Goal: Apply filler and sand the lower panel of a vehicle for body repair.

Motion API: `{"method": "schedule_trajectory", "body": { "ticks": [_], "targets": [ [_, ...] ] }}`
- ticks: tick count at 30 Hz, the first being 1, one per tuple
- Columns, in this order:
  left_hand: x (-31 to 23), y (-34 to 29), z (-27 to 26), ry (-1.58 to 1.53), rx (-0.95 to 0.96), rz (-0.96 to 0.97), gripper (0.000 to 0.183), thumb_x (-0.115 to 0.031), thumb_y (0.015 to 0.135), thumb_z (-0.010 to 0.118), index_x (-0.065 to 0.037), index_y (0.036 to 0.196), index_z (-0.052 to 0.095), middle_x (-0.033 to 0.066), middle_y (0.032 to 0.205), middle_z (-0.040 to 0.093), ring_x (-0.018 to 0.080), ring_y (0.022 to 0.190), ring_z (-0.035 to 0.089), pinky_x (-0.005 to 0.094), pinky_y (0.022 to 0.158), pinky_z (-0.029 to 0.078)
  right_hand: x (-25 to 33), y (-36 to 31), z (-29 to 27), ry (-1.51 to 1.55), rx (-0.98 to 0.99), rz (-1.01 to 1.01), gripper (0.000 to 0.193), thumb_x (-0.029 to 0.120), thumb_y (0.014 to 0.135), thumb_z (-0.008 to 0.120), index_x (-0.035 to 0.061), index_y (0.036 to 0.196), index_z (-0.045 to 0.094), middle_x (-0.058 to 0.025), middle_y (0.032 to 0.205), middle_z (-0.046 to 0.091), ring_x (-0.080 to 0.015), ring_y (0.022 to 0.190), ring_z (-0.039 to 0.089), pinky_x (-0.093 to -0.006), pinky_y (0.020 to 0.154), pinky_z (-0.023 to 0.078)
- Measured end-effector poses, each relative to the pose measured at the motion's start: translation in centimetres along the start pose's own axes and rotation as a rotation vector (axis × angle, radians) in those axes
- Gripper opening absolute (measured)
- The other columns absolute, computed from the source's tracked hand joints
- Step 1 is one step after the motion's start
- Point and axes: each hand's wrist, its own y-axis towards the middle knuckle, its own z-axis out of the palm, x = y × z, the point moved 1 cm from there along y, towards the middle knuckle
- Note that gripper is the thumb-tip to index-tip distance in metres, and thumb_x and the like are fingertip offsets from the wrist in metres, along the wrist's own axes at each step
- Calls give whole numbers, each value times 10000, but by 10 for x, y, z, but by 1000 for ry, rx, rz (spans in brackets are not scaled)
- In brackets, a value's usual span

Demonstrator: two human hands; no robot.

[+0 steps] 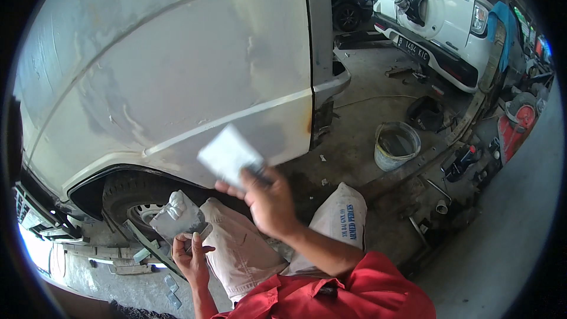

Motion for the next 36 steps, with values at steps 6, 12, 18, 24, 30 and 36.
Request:
{"method": "schedule_trajectory", "body": {
  "ticks": [6,12,18,24,30,36],
  "targets": [
    [5,-5,-1,-41,87,-52,69,4,1028,614,-22,1028,551,21,926,579,87,836,611,361,735,678,68,43,-8,-13,-7,-276,256,122,1096,525,24,1321,597,-104,1253,684,-242,1146,694,-530,971,598],
    [6,-17,2,-65,143,-21,269,14,1037,571,-126,1197,407,36,1088,507,133,943,619,410,767,682,112,89,-6,-1287,-107,-1052,445,-51,972,568,9,1412,597,-160,1359,619,-292,1252,607,-377,1022,485],
    [4,-19,10,-34,176,33,542,74,1023,550,-148,1388,216,139,1290,476,186,1020,625,401,785,678,143,155,12,-1880,-239,-1484,648,-89,816,611,119,1430,604,-162,1364,589,-380,1321,547,-475,990,445],
    [6,-21,12,-38,162,32,759,73,1017,569,-133,1557,77,179,1502,356,215,1264,529,339,909,596,153,196,8,-1986,-301,-1640,612,-44,827,629,179,1398,632,-133,1349,595,-353,1332,558,-468,925,464],
    [18,-13,7,-15,190,-7,747,46,1005,603,-68,1598,162,164,1535,382,198,1296,522,308,1012,522,160,187,7,-2031,-248,-1588,554,-82,805,632,155,1301,700,-98,1297,624,-312,1249,602,-440,824,487],
    [25,-6,13,-171,291,-184,554,20,1018,575,-47,1502,315,194,1392,554,308,1170,678,520,881,661,154,151,-10,-2069,-100,-1343,595,-94,749,656,152,1289,713,-91,1286,624,-318,1227,604,-449,810,485]
  ]
}}
